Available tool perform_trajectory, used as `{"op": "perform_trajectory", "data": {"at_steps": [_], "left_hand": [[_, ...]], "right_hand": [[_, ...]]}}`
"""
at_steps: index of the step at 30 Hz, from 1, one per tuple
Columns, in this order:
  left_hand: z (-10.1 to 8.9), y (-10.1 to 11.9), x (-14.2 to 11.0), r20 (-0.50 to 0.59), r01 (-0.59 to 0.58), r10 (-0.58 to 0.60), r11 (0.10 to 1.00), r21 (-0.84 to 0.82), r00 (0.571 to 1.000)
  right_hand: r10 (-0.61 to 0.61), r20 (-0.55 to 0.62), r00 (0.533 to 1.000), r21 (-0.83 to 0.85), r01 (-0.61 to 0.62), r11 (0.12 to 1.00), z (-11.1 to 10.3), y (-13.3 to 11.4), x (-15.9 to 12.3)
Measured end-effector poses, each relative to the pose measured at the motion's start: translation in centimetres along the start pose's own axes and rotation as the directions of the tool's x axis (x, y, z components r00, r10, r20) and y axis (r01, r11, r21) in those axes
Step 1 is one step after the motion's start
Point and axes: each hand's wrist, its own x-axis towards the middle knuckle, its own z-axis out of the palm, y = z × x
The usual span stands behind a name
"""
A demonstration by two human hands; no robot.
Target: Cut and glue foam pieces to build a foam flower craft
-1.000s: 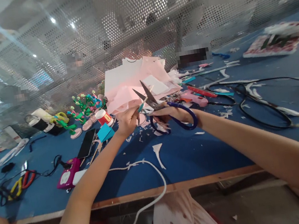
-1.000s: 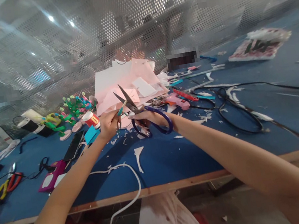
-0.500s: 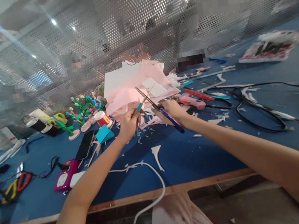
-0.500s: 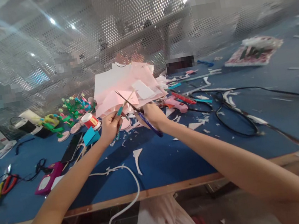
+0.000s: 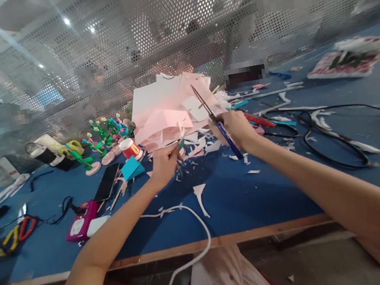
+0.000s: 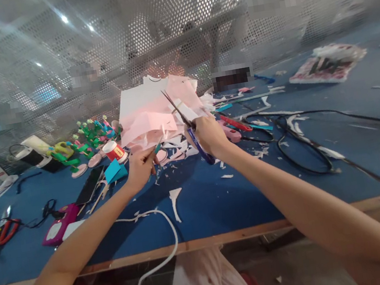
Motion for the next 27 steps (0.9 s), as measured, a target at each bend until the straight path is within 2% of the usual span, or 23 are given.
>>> {"op": "perform_trajectory", "data": {"at_steps": [4, 8, 11, 15, 19, 22, 24, 27], "left_hand": [[0.0, -0.3, 0.6, 0.121, 0.176, -0.144, 0.929, -0.326, 0.982], [0.0, -0.2, 0.8, 0.219, 0.239, -0.146, 0.832, -0.500, 0.965], [0.2, -0.3, 0.6, 0.241, 0.238, -0.115, 0.778, -0.581, 0.964], [0.7, -0.7, 0.4, 0.228, 0.246, -0.123, 0.713, -0.656, 0.966], [1.1, -1.4, 0.2, 0.225, 0.280, -0.172, 0.688, -0.669, 0.959], [1.4, -2.1, 0.1, 0.206, 0.275, -0.184, 0.694, -0.665, 0.961], [1.6, -2.4, 0.1, 0.173, 0.255, -0.188, 0.702, -0.665, 0.967], [1.8, -2.7, -0.1, 0.151, 0.255, -0.208, 0.706, -0.660, 0.966]], "right_hand": [[0.040, 0.020, 0.999, -0.128, -0.038, 0.991, 0.3, 0.4, 0.2], [0.068, 0.084, 0.994, -0.227, -0.047, 0.973, 0.9, 0.0, -0.2], [0.030, 0.044, 0.999, -0.210, -0.020, 0.978, 1.2, 0.0, -0.4], [-0.054, -0.026, 0.998, -0.105, 0.051, 0.993, 1.8, 0.6, -0.1], [-0.128, -0.054, 0.990, -0.044, 0.126, 0.991, 2.2, 1.1, 0.2], [-0.193, 0.038, 0.980, -0.111, 0.196, 0.974, 2.1, 1.1, 0.2], [-0.190, 0.109, 0.976, -0.175, 0.207, 0.963, 2.0, 1.0, 0.1], [-0.178, 0.157, 0.971, -0.231, 0.211, 0.950, 2.0, 0.8, -0.2]]}}
